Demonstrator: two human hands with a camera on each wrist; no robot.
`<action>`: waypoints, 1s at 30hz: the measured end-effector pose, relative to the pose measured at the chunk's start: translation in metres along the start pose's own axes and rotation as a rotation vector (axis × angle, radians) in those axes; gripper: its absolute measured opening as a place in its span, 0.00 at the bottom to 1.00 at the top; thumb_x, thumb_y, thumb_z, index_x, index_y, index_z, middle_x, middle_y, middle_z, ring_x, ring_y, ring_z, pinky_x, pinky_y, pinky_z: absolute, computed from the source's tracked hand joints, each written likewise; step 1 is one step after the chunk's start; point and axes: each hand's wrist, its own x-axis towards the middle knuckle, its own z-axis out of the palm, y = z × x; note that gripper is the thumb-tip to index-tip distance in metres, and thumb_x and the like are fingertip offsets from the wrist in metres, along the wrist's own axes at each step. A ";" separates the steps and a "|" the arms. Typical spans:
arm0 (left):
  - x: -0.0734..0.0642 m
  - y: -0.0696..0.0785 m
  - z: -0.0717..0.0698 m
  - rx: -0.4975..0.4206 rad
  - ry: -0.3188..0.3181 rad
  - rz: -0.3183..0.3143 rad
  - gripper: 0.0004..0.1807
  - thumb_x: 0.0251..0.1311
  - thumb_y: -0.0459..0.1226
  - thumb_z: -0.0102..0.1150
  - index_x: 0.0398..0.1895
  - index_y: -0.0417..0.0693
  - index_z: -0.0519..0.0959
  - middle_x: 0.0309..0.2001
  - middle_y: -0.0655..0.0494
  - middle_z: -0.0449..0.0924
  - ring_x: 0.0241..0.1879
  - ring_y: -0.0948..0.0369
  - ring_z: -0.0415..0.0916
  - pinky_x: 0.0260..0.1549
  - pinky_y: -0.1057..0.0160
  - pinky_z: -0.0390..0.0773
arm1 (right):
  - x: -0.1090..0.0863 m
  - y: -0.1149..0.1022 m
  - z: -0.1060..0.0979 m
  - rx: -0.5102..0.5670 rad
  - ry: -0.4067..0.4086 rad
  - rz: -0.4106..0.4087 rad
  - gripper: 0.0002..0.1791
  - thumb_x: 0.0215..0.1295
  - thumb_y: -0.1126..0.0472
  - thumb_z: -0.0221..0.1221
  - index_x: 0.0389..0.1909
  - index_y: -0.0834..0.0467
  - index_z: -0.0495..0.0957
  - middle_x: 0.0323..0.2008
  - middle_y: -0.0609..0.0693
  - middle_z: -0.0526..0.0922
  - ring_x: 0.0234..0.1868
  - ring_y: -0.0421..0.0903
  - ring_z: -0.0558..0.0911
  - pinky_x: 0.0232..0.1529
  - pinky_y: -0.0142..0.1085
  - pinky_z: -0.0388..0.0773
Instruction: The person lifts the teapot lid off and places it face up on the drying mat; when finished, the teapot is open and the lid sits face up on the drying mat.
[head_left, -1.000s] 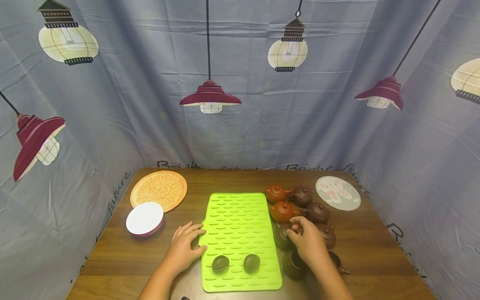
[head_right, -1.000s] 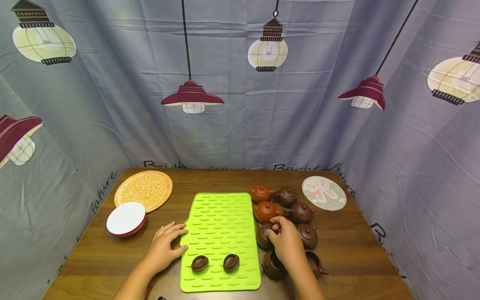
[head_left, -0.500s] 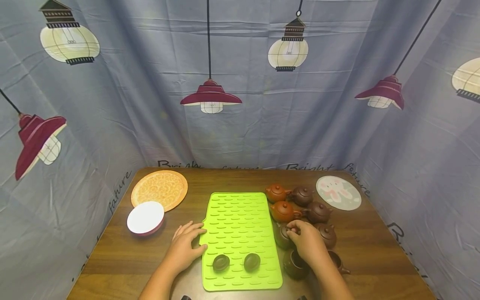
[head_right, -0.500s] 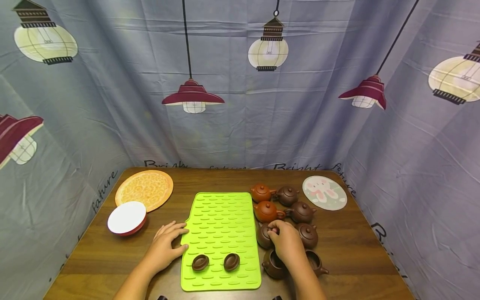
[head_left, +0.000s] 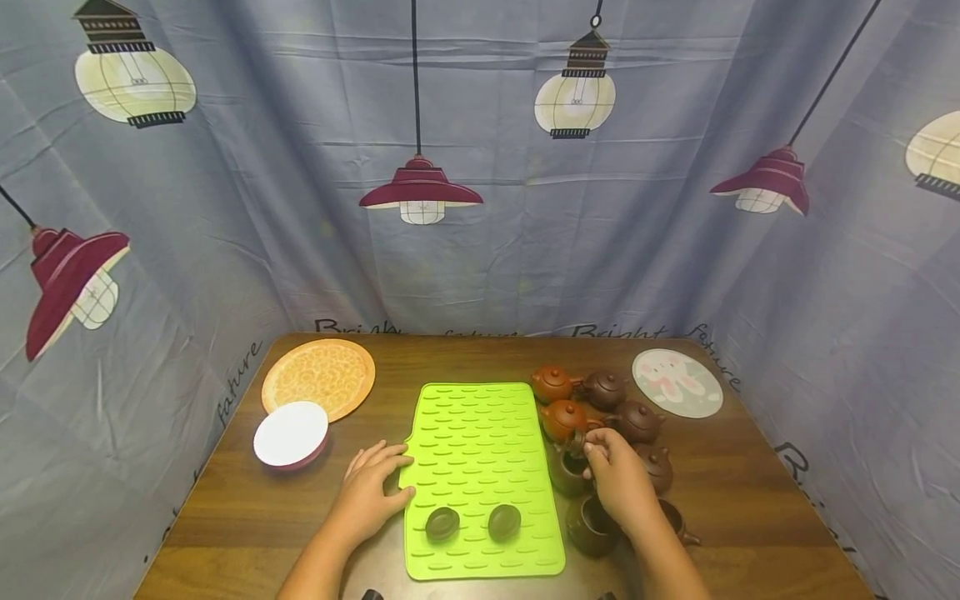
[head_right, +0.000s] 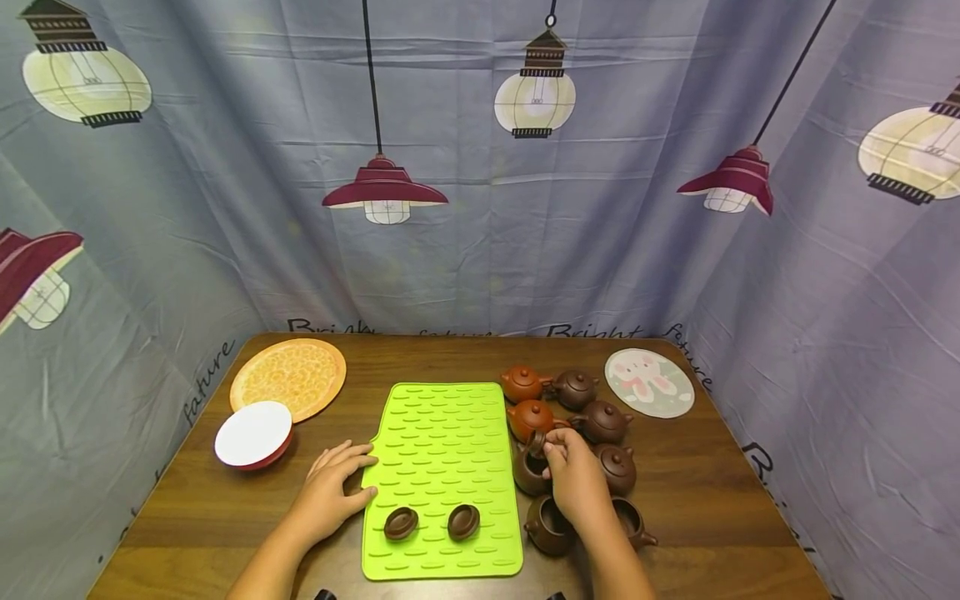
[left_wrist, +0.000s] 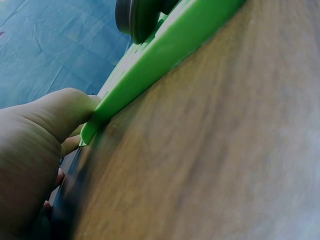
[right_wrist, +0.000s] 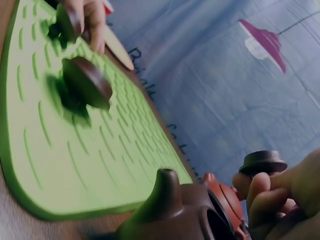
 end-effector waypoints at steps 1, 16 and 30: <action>0.000 0.000 0.000 0.000 0.000 0.000 0.25 0.60 0.45 0.76 0.60 0.53 0.83 0.72 0.57 0.75 0.79 0.44 0.58 0.79 0.33 0.45 | 0.000 0.000 0.000 0.056 -0.007 0.012 0.13 0.83 0.60 0.50 0.61 0.59 0.73 0.35 0.54 0.82 0.35 0.48 0.81 0.29 0.34 0.78; 0.001 -0.002 0.001 0.006 0.007 0.007 0.25 0.59 0.46 0.76 0.60 0.54 0.83 0.72 0.57 0.76 0.79 0.44 0.59 0.79 0.33 0.45 | -0.001 -0.002 0.013 0.679 -0.090 0.153 0.18 0.80 0.61 0.56 0.64 0.63 0.68 0.44 0.53 0.83 0.28 0.35 0.73 0.21 0.20 0.69; -0.001 -0.003 0.002 0.005 -0.002 -0.002 0.26 0.58 0.47 0.76 0.61 0.54 0.83 0.72 0.58 0.75 0.79 0.46 0.59 0.80 0.34 0.44 | -0.010 -0.023 0.046 0.683 -0.125 0.119 0.13 0.79 0.62 0.56 0.59 0.63 0.72 0.44 0.55 0.81 0.29 0.37 0.75 0.23 0.21 0.70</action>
